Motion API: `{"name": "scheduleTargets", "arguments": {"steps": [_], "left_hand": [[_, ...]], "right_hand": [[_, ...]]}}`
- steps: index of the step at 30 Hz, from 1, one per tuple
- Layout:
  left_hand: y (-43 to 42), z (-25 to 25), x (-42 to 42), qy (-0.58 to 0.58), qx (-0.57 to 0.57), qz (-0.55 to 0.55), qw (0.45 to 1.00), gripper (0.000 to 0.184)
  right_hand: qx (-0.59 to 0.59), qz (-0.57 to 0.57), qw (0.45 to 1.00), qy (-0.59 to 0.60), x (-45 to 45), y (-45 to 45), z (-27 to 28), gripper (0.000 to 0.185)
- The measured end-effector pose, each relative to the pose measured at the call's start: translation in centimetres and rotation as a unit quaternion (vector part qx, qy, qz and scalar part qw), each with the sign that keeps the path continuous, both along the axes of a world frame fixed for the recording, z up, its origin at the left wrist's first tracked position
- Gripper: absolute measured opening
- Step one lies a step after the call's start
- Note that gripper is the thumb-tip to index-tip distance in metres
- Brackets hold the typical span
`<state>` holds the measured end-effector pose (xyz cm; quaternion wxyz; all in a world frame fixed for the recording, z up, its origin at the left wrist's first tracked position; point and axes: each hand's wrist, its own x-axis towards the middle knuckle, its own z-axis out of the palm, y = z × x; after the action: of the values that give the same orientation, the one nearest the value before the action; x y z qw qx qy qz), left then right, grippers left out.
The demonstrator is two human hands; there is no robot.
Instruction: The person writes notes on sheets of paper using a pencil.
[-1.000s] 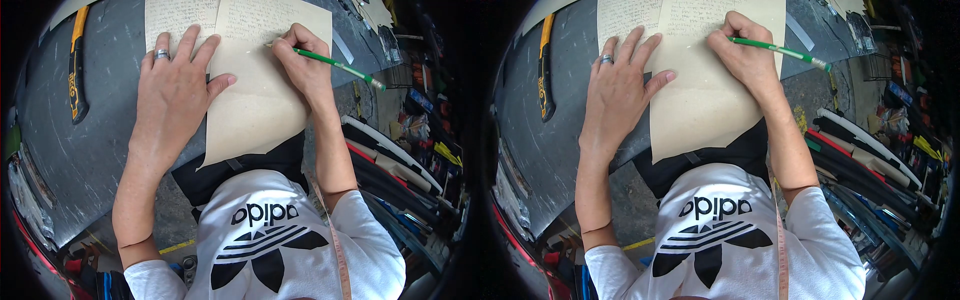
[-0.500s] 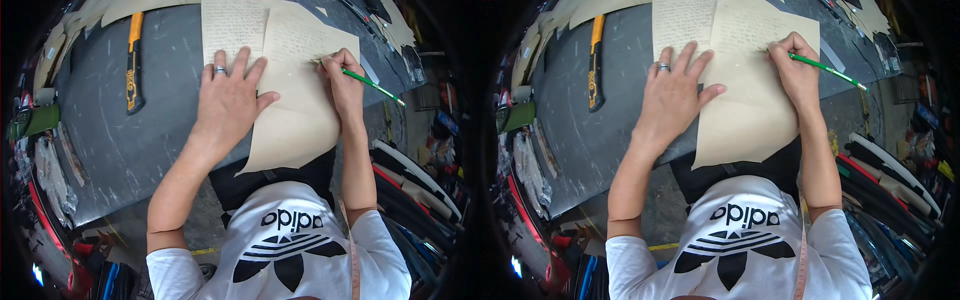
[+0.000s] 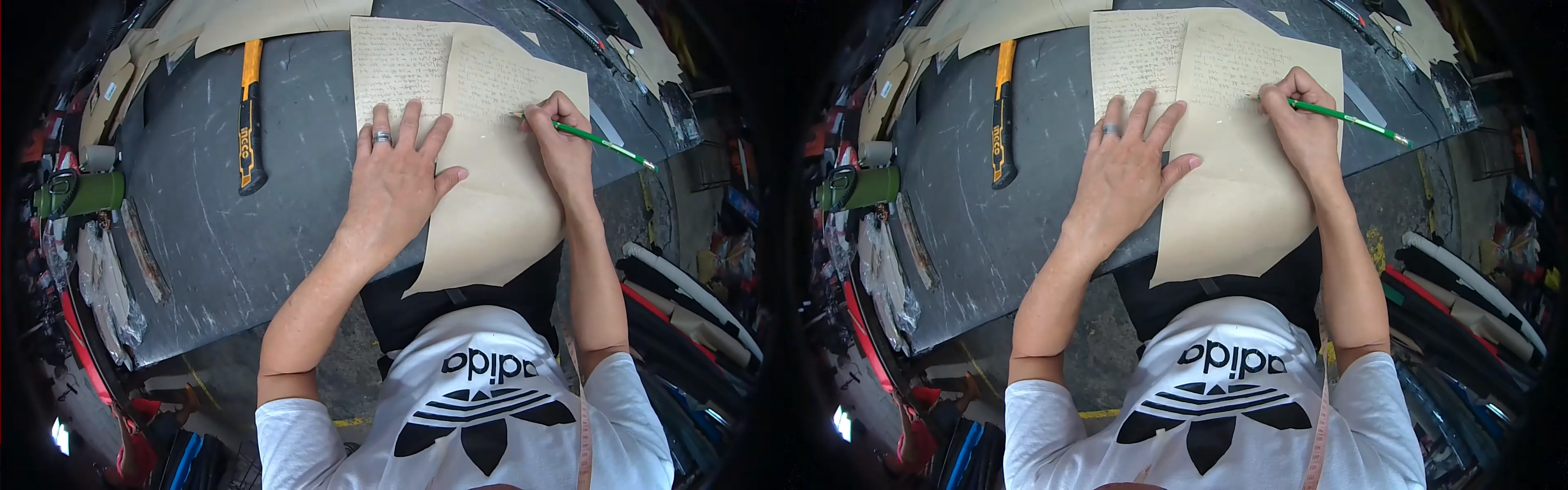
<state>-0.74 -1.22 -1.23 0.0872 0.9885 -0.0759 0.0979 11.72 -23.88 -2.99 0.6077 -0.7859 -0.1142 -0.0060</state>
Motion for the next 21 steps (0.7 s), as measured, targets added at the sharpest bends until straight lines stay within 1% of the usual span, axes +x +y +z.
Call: {"name": "scheduleTargets", "arguments": {"steps": [5,8,12,17,21], "left_hand": [[0.1,0.1,0.0,0.008,0.004,-0.003,1.0,0.066],[0.1,0.3,0.0,-0.002,0.012,-0.003,1.0,0.063],[-0.4,1.1,-0.5,0.028,0.03,0.027,0.999,0.061],[-0.7,0.8,-0.8,0.019,0.048,0.036,0.998,0.061],[-0.6,0.9,-0.6,0.017,0.051,0.03,0.998,0.06]], "right_hand": [[-0.011,0.003,1.0,-0.018,2.0,0.6,-0.4,0.024],[-0.054,0.023,0.998,-0.004,3.1,0.3,-0.4,0.023],[-0.048,0.027,0.998,-0.008,3.2,0.1,-0.7,0.024],[-0.03,0.036,0.999,-0.002,3.1,0.0,-0.8,0.022],[0.004,0.026,0.999,-0.02,3.1,0.4,-0.9,0.017]]}}
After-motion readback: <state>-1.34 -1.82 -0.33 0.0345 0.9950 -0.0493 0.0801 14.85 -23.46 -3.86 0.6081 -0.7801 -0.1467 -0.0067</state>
